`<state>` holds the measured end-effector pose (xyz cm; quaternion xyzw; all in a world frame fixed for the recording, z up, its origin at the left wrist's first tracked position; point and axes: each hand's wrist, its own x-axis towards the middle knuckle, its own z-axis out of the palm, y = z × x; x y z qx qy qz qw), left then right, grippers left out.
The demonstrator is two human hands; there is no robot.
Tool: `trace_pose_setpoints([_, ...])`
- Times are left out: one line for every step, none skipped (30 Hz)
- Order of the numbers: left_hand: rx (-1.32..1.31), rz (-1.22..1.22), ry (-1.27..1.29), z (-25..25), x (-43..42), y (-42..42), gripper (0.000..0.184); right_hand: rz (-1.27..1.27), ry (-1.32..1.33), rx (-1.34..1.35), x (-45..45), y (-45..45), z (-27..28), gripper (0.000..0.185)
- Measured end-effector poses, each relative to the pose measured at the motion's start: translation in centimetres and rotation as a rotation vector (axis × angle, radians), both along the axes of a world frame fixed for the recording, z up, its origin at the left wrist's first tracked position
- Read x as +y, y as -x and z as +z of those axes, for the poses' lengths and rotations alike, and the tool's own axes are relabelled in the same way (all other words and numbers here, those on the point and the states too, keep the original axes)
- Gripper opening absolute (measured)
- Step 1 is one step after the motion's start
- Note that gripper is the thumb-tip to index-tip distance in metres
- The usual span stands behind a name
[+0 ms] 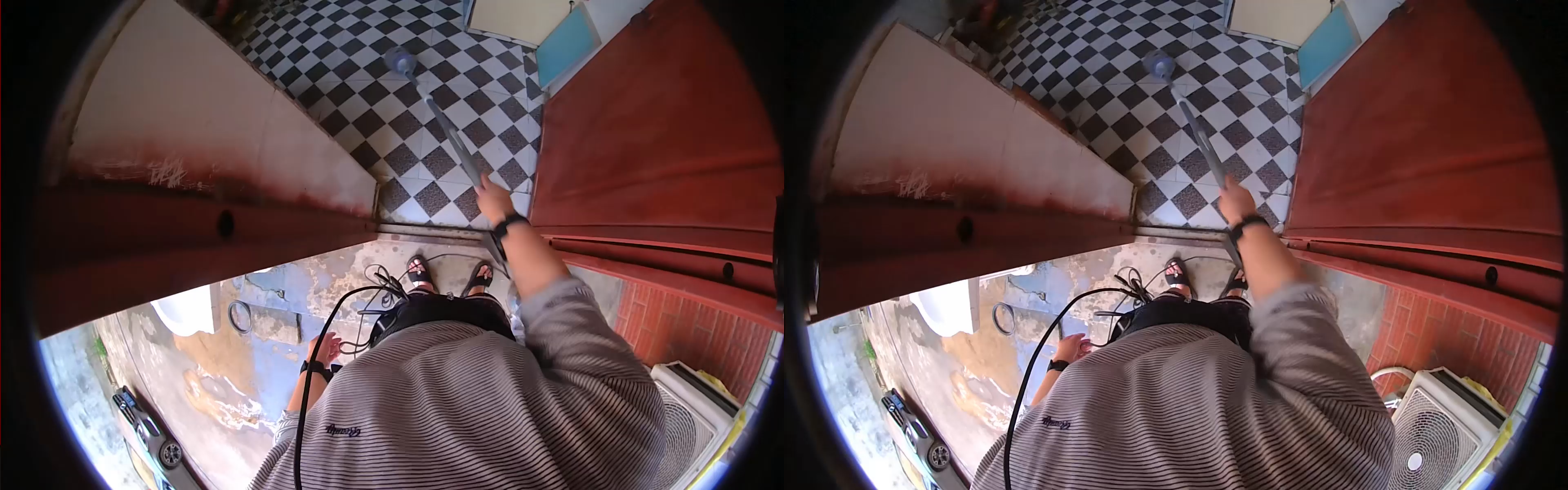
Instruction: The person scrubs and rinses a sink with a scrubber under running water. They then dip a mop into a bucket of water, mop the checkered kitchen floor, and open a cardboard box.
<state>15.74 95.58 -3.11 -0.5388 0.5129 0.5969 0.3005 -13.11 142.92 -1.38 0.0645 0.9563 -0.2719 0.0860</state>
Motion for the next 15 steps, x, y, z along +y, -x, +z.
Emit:
trace_pose_setpoints([-0.029,-0.008,-0.004,-0.2,0.4,0.7,0.018,-0.052,0.083,-0.011,2.7,-2.8,-1.0,0.039])
trace_pose_setpoints([-0.058,-0.016,-0.008,-0.3,0.9,1.3,0.018,0.023,-0.047,-0.057,5.5,-5.6,-0.3,0.043])
trace_pose_setpoints([-0.084,0.022,-0.044,-3.0,0.3,1.2,0.019,-0.06,-0.056,-0.106,8.0,-8.8,0.2,0.043])
trace_pose_setpoints([-0.083,-0.019,-0.04,-2.7,1.3,2.4,0.02,-0.023,-0.121,-0.165,10.0,-11.9,2.3,0.042])
trace_pose_setpoints([-0.081,-0.06,-0.034,-2.4,2.3,4.2,0.021,-0.025,-0.1,-0.187,12.0,-15.8,3.6,0.044])
trace_pose_setpoints([-0.049,-0.084,-0.048,-2.7,2.9,5.6,0.022,0.026,-0.216,-0.098,14.0,-19.9,4.4,0.044])
trace_pose_setpoints([-0.016,-0.11,-0.067,-3.2,3.5,7.1,0.023,-0.02,-0.332,-0.325,14.9,-24.1,6.7,0.043])
trace_pose_setpoints([-0.007,-0.141,-0.1,-3.6,4.1,9.0,0.024,-0.081,-0.389,-0.398,15.7,-28.5,8.4,0.041])
trace_pose_setpoints([0.0,-0.174,-0.135,-3.9,4.8,11.0,0.025,-0.142,-0.398,-0.558,16.3,-32.9,10.2,0.04])
trace_pose_setpoints([0.065,-0.171,-0.158,-4.3,5.6,12.6,0.027,-0.237,-0.384,-0.639,16.1,-36.9,12.0,0.04])
trace_pose_setpoints([0.131,-0.166,-0.177,-4.2,6.4,14.2,0.029,-0.243,-0.352,-0.695,16.7,-41.6,12.7,0.041])
trace_pose_setpoints([0.169,-0.2,-0.194,-2.7,7.5,15.7,0.029,-0.027,-0.252,-0.481,19.3,-49.0,10.6,0.039])
trace_pose_setpoints([0.181,-0.177,-0.235,-1.5,8.4,16.8,0.029,0.2,-0.385,-0.629,18.1,-51.7,13.2,0.033])
trace_pose_setpoints([0.212,-0.198,-0.254,-1.2,8.6,17.3,0.028,0.079,-0.329,-0.6,17.6,-51.6,13.5,0.032])
trace_pose_setpoints([0.243,-0.22,-0.273,-0.9,8.8,17.6,0.028,0.072,-0.324,-0.596,17.6,-52.5,14.1,0.032])
